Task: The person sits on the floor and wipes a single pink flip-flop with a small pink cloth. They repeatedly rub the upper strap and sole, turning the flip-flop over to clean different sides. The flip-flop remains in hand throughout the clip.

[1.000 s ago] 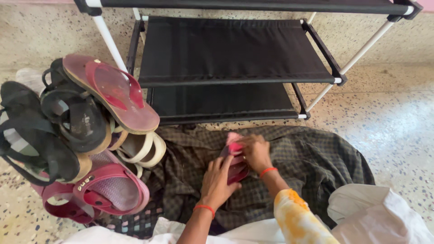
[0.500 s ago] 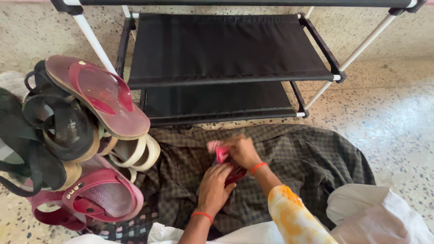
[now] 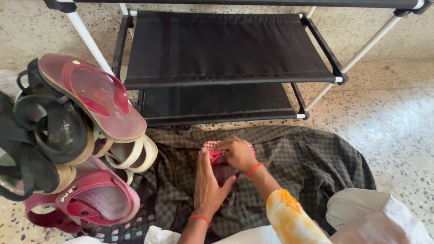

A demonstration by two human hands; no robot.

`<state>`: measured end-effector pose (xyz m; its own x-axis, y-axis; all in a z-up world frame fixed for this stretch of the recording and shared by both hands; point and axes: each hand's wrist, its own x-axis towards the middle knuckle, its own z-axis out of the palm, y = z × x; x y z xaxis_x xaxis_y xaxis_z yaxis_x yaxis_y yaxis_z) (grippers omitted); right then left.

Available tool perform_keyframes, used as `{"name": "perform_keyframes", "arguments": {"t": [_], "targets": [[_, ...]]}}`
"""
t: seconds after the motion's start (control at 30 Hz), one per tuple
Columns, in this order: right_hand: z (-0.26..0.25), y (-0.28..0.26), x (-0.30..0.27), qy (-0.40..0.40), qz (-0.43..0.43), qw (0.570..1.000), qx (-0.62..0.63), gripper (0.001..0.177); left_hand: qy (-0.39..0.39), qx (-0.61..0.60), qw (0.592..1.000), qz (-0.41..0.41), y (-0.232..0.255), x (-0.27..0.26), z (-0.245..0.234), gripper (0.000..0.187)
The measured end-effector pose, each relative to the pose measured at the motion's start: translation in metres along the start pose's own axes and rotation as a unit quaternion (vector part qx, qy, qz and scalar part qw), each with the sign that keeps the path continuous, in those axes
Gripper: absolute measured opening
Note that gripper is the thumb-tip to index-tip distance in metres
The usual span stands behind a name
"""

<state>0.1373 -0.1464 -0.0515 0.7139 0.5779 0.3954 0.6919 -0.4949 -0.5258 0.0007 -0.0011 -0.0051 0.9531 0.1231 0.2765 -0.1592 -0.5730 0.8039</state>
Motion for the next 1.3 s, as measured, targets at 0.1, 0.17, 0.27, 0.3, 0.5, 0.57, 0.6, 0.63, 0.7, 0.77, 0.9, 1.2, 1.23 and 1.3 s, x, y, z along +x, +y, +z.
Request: {"name": "perform_keyframes", "arguments": {"t": [0.1,0.17,0.27,0.3,0.5,0.57,0.6,0.63,0.7,0.77,0.9,1.2,1.23,1.3], "targets": [[-0.009,0.008,-0.005,-0.008,0.119,0.993,0.008,0.036,0.03,0.146,0.989,0.015,0.001,0.0,0.0,0.102],[-0.022,0.012,-0.01,0.097,0.176,0.979,-0.044,0.031,-0.061,0.165,0.984,-0.034,0.007,0.001,-0.002,0.107],[-0.046,0.006,-0.014,0.302,0.37,0.872,0.106,0.031,-0.137,0.203,0.967,-0.063,0.016,0.004,-0.006,0.116],[-0.054,0.001,-0.014,0.299,0.416,0.849,0.133,0.027,-0.152,0.217,0.962,-0.066,0.018,0.004,-0.006,0.12],[-0.086,-0.036,-0.004,0.329,0.403,0.832,0.192,0.022,-0.019,0.057,0.996,-0.071,0.007,0.006,-0.002,0.07],[-0.082,-0.045,-0.003,0.296,0.413,0.819,0.266,0.019,0.006,0.027,0.998,-0.057,-0.004,0.01,0.002,0.045],[-0.077,-0.05,-0.002,0.284,0.389,0.835,0.265,0.021,0.019,0.012,0.999,-0.049,-0.009,0.011,0.004,0.034],[-0.07,-0.055,-0.001,0.271,0.365,0.851,0.264,0.022,0.023,0.006,0.999,-0.043,-0.014,0.013,0.007,0.032],[-0.052,-0.068,-0.004,0.243,0.293,0.902,0.205,0.026,0.029,-0.006,0.999,-0.033,-0.021,0.014,0.012,0.028],[-0.028,-0.085,-0.005,0.219,0.204,0.949,0.101,0.028,0.032,0.024,0.999,-0.029,-0.026,0.016,0.016,0.025],[-0.003,-0.1,-0.024,0.111,0.109,0.985,-0.069,0.034,-0.058,0.015,0.994,-0.09,-0.035,0.011,0.012,0.027],[-0.047,-0.057,-0.038,0.274,0.284,0.915,-0.09,0.026,-0.005,0.01,0.999,-0.051,-0.031,0.012,0.008,0.027],[-0.053,-0.059,-0.037,0.271,0.369,0.889,-0.007,0.027,-0.004,-0.002,0.999,-0.052,-0.028,0.013,0.007,0.027],[-0.061,-0.068,-0.034,0.252,0.521,0.8,0.157,0.028,0.002,-0.025,0.998,-0.054,-0.023,0.016,0.005,0.027]]}}
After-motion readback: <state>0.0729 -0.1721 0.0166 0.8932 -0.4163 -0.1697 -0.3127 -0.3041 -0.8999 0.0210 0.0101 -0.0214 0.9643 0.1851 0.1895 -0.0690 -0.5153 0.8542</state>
